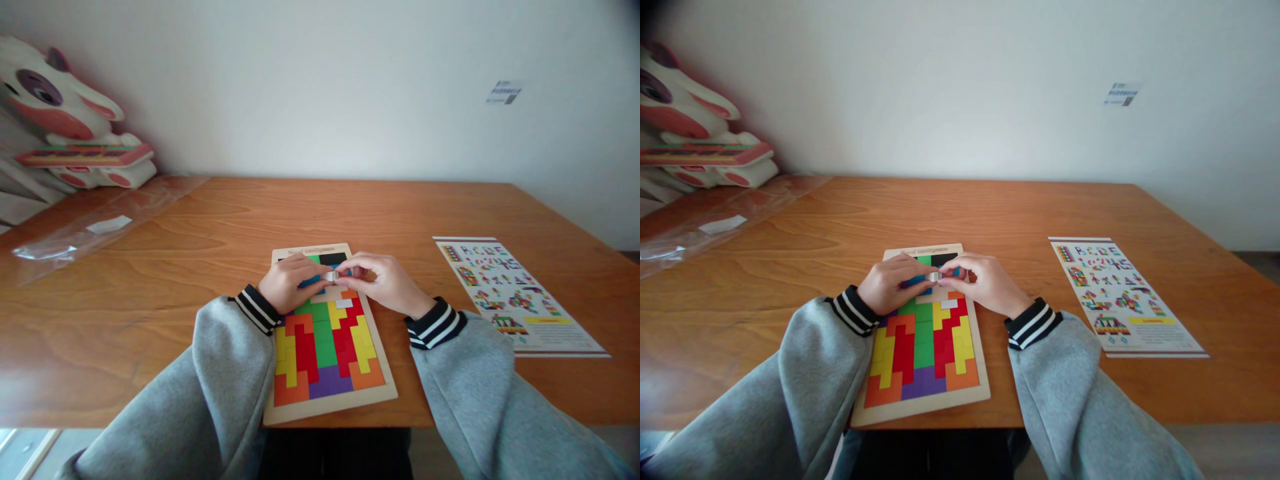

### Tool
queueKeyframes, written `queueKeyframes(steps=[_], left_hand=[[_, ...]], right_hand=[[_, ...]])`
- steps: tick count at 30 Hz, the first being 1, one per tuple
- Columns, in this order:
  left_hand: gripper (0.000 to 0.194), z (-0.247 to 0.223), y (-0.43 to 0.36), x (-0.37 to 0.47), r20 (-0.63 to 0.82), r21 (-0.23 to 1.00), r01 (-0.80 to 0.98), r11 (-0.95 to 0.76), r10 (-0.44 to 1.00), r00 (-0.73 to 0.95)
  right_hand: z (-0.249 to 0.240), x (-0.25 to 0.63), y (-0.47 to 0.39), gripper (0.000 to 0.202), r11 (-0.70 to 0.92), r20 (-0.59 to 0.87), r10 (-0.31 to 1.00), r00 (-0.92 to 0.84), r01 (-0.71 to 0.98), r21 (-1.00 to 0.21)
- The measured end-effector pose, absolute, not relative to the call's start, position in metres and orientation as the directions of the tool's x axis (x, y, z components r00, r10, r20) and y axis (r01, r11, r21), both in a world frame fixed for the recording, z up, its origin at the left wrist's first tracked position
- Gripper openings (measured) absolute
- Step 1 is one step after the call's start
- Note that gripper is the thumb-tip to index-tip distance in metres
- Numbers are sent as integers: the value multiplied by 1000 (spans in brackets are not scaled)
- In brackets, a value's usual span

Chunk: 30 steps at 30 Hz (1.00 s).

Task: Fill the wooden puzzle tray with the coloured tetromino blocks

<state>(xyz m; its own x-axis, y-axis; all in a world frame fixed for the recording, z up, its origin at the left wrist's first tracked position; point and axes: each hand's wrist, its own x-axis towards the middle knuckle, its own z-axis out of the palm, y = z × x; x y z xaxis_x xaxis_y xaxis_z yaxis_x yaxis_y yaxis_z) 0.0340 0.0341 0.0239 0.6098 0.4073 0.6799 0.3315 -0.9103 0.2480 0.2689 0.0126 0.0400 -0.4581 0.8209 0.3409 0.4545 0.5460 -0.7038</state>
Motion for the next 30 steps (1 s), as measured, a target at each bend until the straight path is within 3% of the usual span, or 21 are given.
queueKeyframes(steps=[12,20,30], left_hand=[[19,26,33,33,716,281,500,-819,526,459],[17,23,34,34,701,259,504,-824,519,489],[16,23,34,35,713,252,502,-828,509,482]], right_hand=[[41,269,12,20,518,292,829,-478,456,-724],[29,254,9,15,672,351,708,-613,431,-603],[27,258,9,21,680,316,706,-633,483,-551]])
